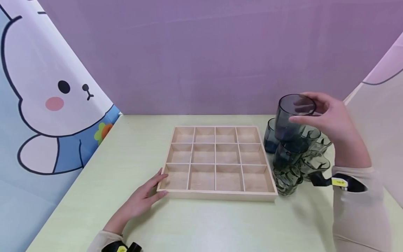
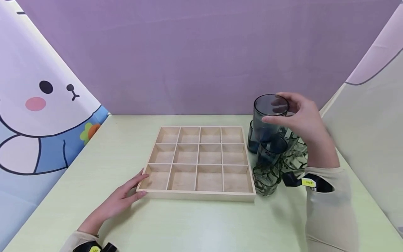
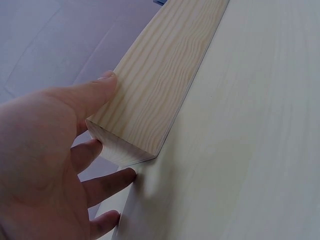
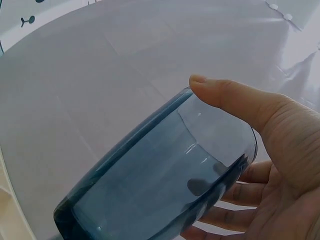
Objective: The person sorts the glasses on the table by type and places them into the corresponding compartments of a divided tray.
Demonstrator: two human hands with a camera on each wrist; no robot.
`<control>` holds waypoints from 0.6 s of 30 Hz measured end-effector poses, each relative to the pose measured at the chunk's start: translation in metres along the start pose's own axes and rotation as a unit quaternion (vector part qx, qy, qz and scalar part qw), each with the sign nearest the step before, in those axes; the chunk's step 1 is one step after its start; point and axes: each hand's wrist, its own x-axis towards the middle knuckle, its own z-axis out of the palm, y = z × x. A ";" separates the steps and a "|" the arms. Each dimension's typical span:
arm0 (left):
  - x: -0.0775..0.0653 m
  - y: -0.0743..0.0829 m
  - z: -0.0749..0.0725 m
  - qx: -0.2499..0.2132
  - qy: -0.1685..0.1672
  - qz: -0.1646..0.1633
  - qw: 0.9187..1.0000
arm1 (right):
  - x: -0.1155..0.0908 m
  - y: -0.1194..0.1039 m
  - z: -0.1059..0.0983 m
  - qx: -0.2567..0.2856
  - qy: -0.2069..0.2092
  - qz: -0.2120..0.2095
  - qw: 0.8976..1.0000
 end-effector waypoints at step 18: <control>-0.001 0.005 -0.001 -0.001 0.001 -0.002 1.000 | 0.017 0.000 0.061 -0.035 -0.078 0.015 0.996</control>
